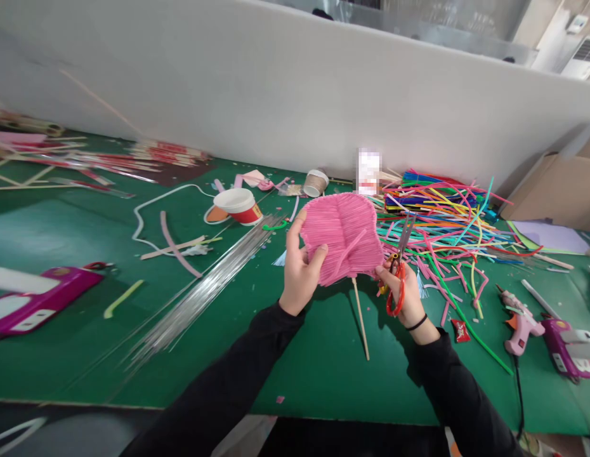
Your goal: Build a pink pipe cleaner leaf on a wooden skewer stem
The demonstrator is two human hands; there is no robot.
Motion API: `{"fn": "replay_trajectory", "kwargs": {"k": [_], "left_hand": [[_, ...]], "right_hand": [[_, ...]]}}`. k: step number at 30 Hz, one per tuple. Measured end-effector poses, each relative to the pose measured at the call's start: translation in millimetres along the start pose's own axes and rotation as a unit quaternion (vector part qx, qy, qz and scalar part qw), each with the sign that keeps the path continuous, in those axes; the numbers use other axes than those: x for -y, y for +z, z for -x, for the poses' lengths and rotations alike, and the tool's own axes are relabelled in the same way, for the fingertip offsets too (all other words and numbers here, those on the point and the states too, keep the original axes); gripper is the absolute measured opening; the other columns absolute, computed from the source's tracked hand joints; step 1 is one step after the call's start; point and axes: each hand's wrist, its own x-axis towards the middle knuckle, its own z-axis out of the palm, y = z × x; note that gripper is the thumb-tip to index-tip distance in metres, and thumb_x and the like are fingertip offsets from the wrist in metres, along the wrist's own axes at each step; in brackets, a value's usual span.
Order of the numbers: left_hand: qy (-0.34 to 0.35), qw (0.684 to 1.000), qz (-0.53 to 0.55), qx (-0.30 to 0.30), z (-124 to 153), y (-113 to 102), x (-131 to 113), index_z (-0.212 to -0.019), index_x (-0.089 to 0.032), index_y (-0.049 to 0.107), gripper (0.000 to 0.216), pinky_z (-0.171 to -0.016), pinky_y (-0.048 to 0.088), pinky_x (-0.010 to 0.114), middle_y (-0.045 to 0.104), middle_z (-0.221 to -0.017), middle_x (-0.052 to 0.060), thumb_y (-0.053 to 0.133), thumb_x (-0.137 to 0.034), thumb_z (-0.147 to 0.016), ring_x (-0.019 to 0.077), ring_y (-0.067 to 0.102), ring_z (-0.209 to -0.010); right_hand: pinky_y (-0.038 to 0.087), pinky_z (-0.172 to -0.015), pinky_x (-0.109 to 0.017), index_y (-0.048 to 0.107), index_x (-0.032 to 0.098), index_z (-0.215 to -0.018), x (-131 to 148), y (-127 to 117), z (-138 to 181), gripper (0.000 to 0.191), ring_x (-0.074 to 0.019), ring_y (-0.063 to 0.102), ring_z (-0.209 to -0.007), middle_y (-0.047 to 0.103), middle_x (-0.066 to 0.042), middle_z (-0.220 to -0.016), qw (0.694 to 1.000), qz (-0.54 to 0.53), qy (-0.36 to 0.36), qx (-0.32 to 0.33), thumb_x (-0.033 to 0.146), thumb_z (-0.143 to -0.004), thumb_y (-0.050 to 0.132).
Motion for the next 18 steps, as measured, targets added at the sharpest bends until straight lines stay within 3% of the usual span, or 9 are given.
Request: {"fn": "replay_trajectory", "kwargs": {"k": [9,18], "left_hand": [[0.002,1.000,-0.001,0.001,2.6,1.8,4.1,-0.151,-0.028,0.034,0.065,-0.121,0.025,0.050,0.032,-0.159,0.009,0.055,-0.017,-0.091,0.0286,0.025,-0.150],[0.012,1.000,-0.004,0.005,4.0,2.3,4.1,-0.151,-0.028,0.033,0.065,-0.122,0.023,0.049,0.030,-0.161,0.008,0.055,-0.017,-0.090,0.0282,0.025,-0.150]], "right_hand": [[0.045,-0.052,-0.025,0.056,0.021,-0.077,5.7,2.2,1.3,0.038,-0.0126,0.056,-0.059,0.056,0.004,-0.067,0.999,0.036,-0.008,-0.023,0.040,-0.061,0.085],[0.049,-0.066,-0.028,0.054,0.022,-0.076,7.3,1.9,0.9,0.039,-0.0118,0.056,-0.064,0.054,0.005,-0.072,0.999,0.035,-0.022,-0.023,0.036,-0.059,0.086]]}}
